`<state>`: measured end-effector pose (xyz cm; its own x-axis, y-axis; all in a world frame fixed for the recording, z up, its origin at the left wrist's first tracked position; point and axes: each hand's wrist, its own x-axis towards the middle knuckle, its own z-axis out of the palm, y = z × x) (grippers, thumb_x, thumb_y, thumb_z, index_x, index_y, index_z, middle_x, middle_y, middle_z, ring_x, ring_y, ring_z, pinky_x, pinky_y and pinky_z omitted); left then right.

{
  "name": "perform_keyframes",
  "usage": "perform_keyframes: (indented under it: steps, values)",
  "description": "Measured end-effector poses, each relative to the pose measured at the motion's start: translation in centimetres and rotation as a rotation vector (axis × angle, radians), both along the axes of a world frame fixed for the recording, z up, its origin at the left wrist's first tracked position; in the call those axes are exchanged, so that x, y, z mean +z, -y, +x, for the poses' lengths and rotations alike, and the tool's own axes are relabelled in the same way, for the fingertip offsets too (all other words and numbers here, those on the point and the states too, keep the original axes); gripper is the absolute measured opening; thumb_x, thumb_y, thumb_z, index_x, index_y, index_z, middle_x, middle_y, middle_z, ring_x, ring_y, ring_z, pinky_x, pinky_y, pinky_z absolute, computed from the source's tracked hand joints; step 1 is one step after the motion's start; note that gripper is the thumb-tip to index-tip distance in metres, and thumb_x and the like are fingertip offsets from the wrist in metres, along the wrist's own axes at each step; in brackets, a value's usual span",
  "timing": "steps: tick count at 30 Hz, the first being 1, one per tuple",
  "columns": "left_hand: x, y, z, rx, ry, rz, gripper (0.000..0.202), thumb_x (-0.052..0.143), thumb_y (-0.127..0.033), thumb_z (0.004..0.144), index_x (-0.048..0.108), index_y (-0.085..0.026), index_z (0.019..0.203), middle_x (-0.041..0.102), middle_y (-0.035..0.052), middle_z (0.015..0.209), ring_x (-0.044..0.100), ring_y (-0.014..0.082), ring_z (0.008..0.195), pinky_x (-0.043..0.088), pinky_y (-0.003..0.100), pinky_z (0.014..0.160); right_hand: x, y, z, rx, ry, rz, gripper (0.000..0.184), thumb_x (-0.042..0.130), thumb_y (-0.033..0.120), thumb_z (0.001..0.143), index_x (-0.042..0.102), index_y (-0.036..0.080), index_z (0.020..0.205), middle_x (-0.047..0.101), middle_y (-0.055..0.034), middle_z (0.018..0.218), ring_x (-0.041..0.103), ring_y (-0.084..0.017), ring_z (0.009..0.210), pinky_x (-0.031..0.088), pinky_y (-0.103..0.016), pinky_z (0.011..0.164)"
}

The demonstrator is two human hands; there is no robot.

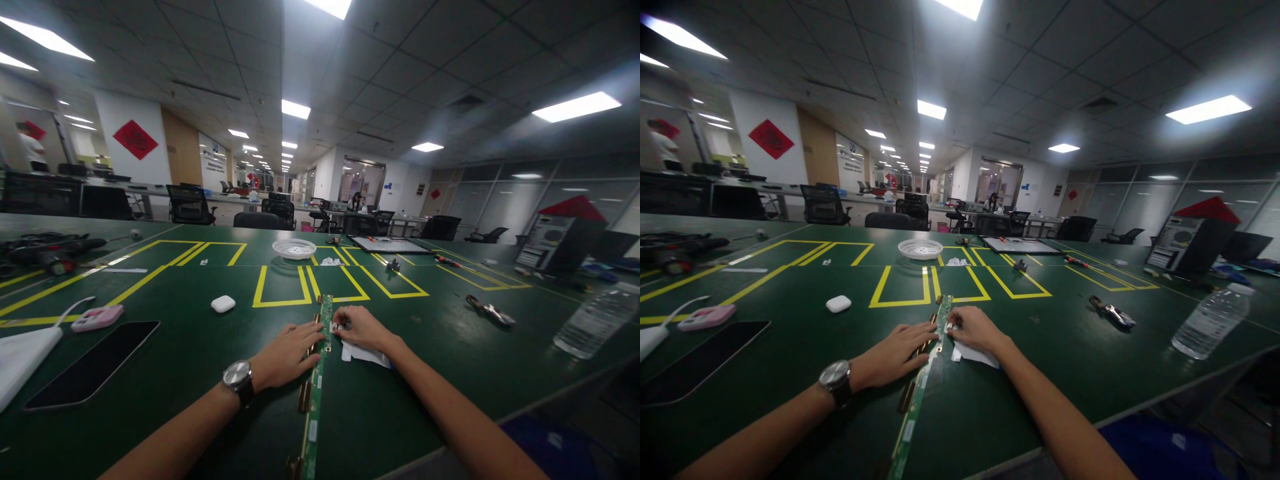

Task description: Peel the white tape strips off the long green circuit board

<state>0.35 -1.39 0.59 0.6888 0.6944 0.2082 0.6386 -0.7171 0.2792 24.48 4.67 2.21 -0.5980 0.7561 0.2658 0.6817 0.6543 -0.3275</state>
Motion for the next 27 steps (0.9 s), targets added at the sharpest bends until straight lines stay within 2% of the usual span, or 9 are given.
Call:
perform_keyframes:
  steps: [3,5,12,16,19,23,27]
  values:
    - [-0.1,-0.3,-0.1,-0.007,-0.009,-0.016,0.040,0.042,-0.041,0.101,0.047,-0.027,0.138,0.039,0.0076,0.154,0.032,0.0248,0.144,0.028,0.048,0.111,0.1,-0.1,0.1,0.022,0.027,0.002,0.007,0.070,0.023,0.079,0.069,0.017,0.081,0.068,-0.0021,0.080,0.059,-0.015,0.074,0.039,-0.024,0.068]
    - [-0.3,-0.6,-0.2,-0.020,-0.015,-0.023,0.041,0.043,-0.042,0.101,0.046,-0.027,0.139,0.038,0.0077,0.155,0.030,0.0252,0.144,0.028,0.048,0.111,0.2,-0.3,0.2,0.050,0.051,0.022,0.008,0.070,0.023,0.080,0.068,0.017,0.076,0.068,-0.0018,0.077,0.059,-0.015,0.074,0.039,-0.024,0.069]
    - [-0.2,-1.0,-0.3,-0.058,-0.030,-0.037,0.044,0.041,-0.042,0.101,0.043,-0.028,0.142,0.035,0.0069,0.157,0.028,0.0258,0.145,0.027,0.048,0.110,-0.5,-0.9,0.6,0.114,0.061,0.100,0.009,0.070,0.024,0.082,0.068,0.017,0.077,0.067,-0.0017,0.076,0.058,-0.014,0.073,0.038,-0.023,0.069]
    - [-0.1,-0.7,-0.2,-0.046,-0.024,-0.038,0.042,0.042,-0.043,0.101,0.045,-0.028,0.141,0.036,0.0072,0.156,0.028,0.0255,0.146,0.027,0.048,0.110,-0.7,-1.0,0.8,0.114,0.000,0.061,0.011,0.070,0.027,0.084,0.069,0.018,0.078,0.070,-0.0019,0.077,0.061,-0.015,0.074,0.041,-0.024,0.071]
    - [-0.3,-0.4,-0.1,-0.026,0.010,-0.036,0.040,0.041,-0.043,0.102,0.047,-0.029,0.139,0.037,0.0056,0.156,0.028,0.0251,0.145,0.026,0.048,0.112,-0.4,-1.1,1.0,0.169,-0.074,-0.006,0.012,0.069,0.029,0.086,0.072,0.018,0.082,0.073,-0.0030,0.085,0.065,-0.016,0.081,0.045,-0.026,0.076]
    - [-0.5,-0.5,-0.2,0.008,0.078,-0.011,0.037,0.041,-0.044,0.102,0.052,-0.030,0.135,0.040,0.0036,0.154,0.031,0.0245,0.144,0.027,0.047,0.114,-0.1,-1.0,0.6,0.265,-0.186,0.052,0.017,0.057,0.025,0.093,0.073,0.019,0.098,0.073,-0.0068,0.105,0.065,-0.018,0.100,0.046,-0.031,0.092]
    - [-0.5,-0.8,-0.5,0.095,0.212,0.033,0.035,0.035,-0.040,0.104,0.053,-0.030,0.133,0.044,0.0026,0.150,0.034,0.0229,0.141,0.030,0.046,0.115,-0.4,-0.9,-0.2,0.317,-0.077,0.081,0.027,0.049,0.019,0.096,0.072,0.019,0.110,0.070,-0.0078,0.118,0.062,-0.017,0.112,0.043,-0.030,0.101]
